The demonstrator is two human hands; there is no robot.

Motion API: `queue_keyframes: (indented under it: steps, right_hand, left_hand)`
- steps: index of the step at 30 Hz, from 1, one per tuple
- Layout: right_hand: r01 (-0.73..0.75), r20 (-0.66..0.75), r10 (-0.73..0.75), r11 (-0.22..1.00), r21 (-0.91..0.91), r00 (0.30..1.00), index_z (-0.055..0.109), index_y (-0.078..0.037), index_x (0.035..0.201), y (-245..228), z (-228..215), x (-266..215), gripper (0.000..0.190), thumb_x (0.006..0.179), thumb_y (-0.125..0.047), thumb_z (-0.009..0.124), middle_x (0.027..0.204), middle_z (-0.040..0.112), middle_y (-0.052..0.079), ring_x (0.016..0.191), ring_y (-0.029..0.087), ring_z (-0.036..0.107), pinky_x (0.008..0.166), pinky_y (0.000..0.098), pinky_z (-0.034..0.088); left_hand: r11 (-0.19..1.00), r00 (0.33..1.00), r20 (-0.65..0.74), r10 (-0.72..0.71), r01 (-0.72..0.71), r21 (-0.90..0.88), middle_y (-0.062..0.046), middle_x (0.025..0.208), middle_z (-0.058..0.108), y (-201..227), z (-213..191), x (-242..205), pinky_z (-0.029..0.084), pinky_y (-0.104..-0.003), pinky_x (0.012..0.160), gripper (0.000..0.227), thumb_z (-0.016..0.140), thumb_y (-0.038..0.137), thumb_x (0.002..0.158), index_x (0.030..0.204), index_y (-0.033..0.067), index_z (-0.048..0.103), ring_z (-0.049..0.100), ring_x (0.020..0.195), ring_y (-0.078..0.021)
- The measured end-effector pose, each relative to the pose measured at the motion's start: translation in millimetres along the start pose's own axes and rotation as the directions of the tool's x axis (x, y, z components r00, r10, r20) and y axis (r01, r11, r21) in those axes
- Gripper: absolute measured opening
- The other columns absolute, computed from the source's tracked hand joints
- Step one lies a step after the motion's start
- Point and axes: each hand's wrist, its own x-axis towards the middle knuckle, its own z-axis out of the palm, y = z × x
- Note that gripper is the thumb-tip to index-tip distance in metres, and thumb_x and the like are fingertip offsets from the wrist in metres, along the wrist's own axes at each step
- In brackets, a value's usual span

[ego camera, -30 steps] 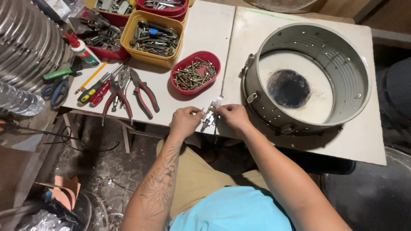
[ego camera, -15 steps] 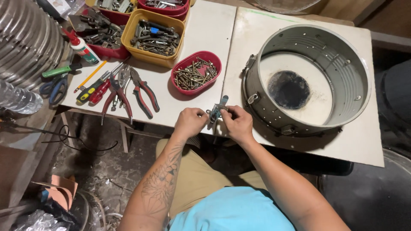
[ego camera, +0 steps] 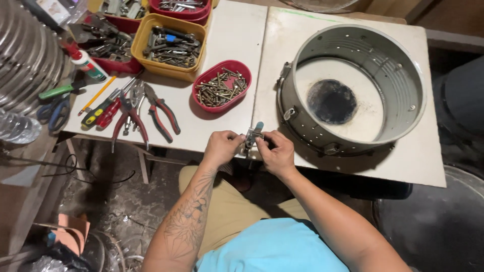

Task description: The person selects screws and washers from small containers and installs them into a metal drum shell. They attach a metal mounting bracket to the shell, insert screws through the bracket and shell, and tighten them by hand. The person then uses pliers to trim the excess length of a screw protruding from the bracket.

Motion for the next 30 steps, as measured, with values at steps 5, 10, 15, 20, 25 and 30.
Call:
queue_keyframes:
  steps: [5, 10, 15, 20, 25, 30]
  right_hand:
    - [0.044, -0.047, -0.045, 0.999, -0.031, 0.998, 0.078, -0.003, 0.090, -10.1, -25.7, -7.5, 0.004, 0.087, -0.006, 0.081, 0.063, 0.063, 0.011, 0.056, 0.023, 0.063, 0.053, 0.0336, 0.049]
    - [0.047, -0.110, -0.056, 0.995, -0.083, 0.992, 0.078, -0.001, 0.092, -23.6, -57.2, -20.2, 0.005, 0.088, -0.003, 0.080, 0.065, 0.063, 0.011, 0.057, 0.023, 0.061, 0.054, 0.0330, 0.050]
    - [0.026, -0.211, -0.062, 0.985, -0.170, 0.975, 0.077, 0.001, 0.093, -27.7, -86.2, -29.0, 0.005, 0.089, 0.000, 0.079, 0.067, 0.062, 0.012, 0.058, 0.021, 0.059, 0.056, 0.0331, 0.049]
    - [0.023, -0.267, -0.078, 0.979, -0.204, 0.961, 0.077, 0.003, 0.094, -15.4, -100.0, -27.6, 0.004, 0.090, 0.000, 0.079, 0.065, 0.061, 0.010, 0.058, 0.019, 0.058, 0.056, 0.0317, 0.048]
    - [0.012, -0.299, -0.082, 0.974, -0.228, 0.951, 0.076, 0.003, 0.096, -13.0, -100.9, -23.6, 0.007, 0.092, -0.001, 0.079, 0.068, 0.061, 0.011, 0.060, 0.020, 0.059, 0.057, 0.0318, 0.048]
    - [0.030, -0.272, -0.113, 0.956, -0.292, 0.956, 0.077, 0.002, 0.096, -16.2, -105.6, -19.1, 0.008, 0.091, -0.004, 0.081, 0.070, 0.063, 0.011, 0.059, 0.023, 0.062, 0.056, 0.0324, 0.049]
  left_hand:
    - [0.998, 0.999, 0.027, 0.039, -0.038, -0.054, -0.017, 0.087, 0.076, 26.6, 1.5, -16.6, 0.055, -0.040, 0.080, 0.041, 0.083, 0.046, 0.076, 0.097, 0.0104, 0.082, 0.073, 0.091, -0.0324]
    - [0.987, 0.978, 0.156, 0.137, -0.122, -0.105, -0.008, 0.088, 0.079, 22.0, 39.4, -5.1, 0.055, -0.031, 0.076, 0.026, 0.083, 0.037, 0.079, 0.099, 0.0208, 0.085, 0.071, 0.083, -0.0193]
    - [0.934, 0.892, 0.284, 0.351, -0.313, -0.170, -0.016, 0.099, 0.080, 50.5, 53.2, -0.6, 0.057, -0.042, 0.086, 0.030, 0.082, 0.032, 0.081, 0.106, 0.0143, 0.082, 0.075, 0.101, -0.0345]
    - [0.876, 0.854, 0.202, 0.479, -0.448, -0.180, -0.013, 0.099, 0.079, 61.8, 80.3, 15.2, 0.058, -0.043, 0.088, 0.024, 0.079, 0.028, 0.086, 0.107, 0.0149, 0.081, 0.074, 0.102, -0.0343]
    - [0.808, 0.815, 0.001, 0.580, -0.574, -0.134, -0.009, 0.094, 0.080, 57.5, 105.7, 24.6, 0.060, -0.038, 0.082, 0.019, 0.078, 0.026, 0.089, 0.107, 0.0186, 0.081, 0.076, 0.093, -0.0301]
    - [0.789, 0.802, -0.018, 0.596, -0.590, -0.172, -0.009, 0.097, 0.080, 62.0, 111.0, 24.9, 0.060, -0.039, 0.084, 0.020, 0.077, 0.025, 0.090, 0.108, 0.0167, 0.080, 0.076, 0.096, -0.0306]
